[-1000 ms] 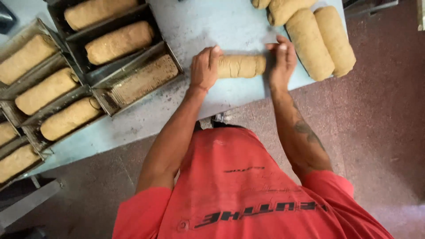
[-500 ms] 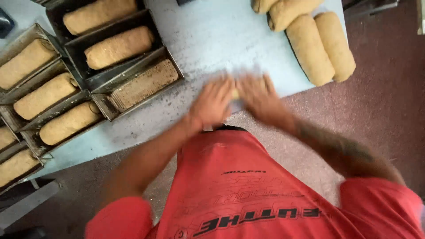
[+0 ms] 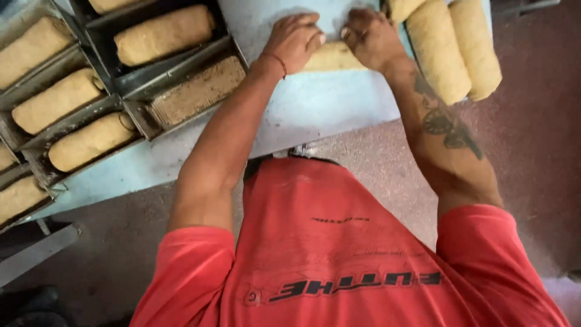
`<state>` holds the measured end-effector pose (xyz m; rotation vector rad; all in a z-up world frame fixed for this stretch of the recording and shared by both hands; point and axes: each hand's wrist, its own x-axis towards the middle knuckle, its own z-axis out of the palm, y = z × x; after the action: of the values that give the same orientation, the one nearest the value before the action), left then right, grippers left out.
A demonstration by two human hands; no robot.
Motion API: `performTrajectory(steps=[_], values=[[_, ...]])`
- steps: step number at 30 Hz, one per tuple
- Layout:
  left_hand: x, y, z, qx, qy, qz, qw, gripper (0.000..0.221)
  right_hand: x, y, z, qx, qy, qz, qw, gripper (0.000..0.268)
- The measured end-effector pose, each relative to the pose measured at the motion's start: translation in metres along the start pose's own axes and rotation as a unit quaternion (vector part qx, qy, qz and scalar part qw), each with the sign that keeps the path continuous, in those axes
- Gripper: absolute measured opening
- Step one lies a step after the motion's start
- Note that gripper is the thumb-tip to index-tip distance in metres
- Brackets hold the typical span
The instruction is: Shaping pre-portioned dough into loaves and placing them into metal baking pans
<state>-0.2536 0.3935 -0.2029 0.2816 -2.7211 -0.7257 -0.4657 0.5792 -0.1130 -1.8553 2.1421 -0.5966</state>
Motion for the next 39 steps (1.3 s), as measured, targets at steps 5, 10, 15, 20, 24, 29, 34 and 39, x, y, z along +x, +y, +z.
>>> performTrajectory(steps=[5, 10, 15, 20, 24, 29, 34, 39], values=[[-0.033, 0.101, -0.079, 0.006, -0.092, -0.014, 0.996, 0.037, -0.044, -0.052, -0.028, 0.086, -0.092, -0.050, 0.991, 0.046], [-0.088, 0.143, -0.070, 0.164, -0.176, 0.045, 0.970, 0.075, -0.112, -0.102, -0.030, 0.018, -0.119, -0.104, 0.987, 0.072], [-0.112, 0.139, -0.055, 0.137, -0.144, 0.085, 0.976, 0.113, -0.148, -0.086, 0.014, -0.106, -0.044, -0.135, 0.984, 0.090], [-0.124, 0.140, -0.048, 0.066, -0.038, -0.125, 0.989, 0.096, -0.155, -0.058, -0.016, 0.069, 0.065, 0.101, 0.990, 0.068], [-0.129, 0.126, 0.011, -0.041, 0.124, -0.237, 0.963, 0.097, -0.149, -0.090, 0.015, 0.246, 0.144, 0.208, 0.936, 0.074], [-0.128, 0.141, -0.011, -0.122, 0.137, -0.259, 0.948, 0.095, -0.133, -0.097, 0.022, 0.289, 0.157, 0.236, 0.915, 0.079], [-0.140, 0.142, -0.014, -0.136, 0.112, -0.352, 0.919, 0.092, -0.151, -0.041, 0.027, 0.198, 0.145, 0.317, 0.916, 0.045], [-0.139, 0.122, 0.052, -0.215, 0.330, -0.249, 0.885, 0.056, -0.165, -0.030, 0.060, 0.483, 0.142, 0.287, 0.815, 0.063]])
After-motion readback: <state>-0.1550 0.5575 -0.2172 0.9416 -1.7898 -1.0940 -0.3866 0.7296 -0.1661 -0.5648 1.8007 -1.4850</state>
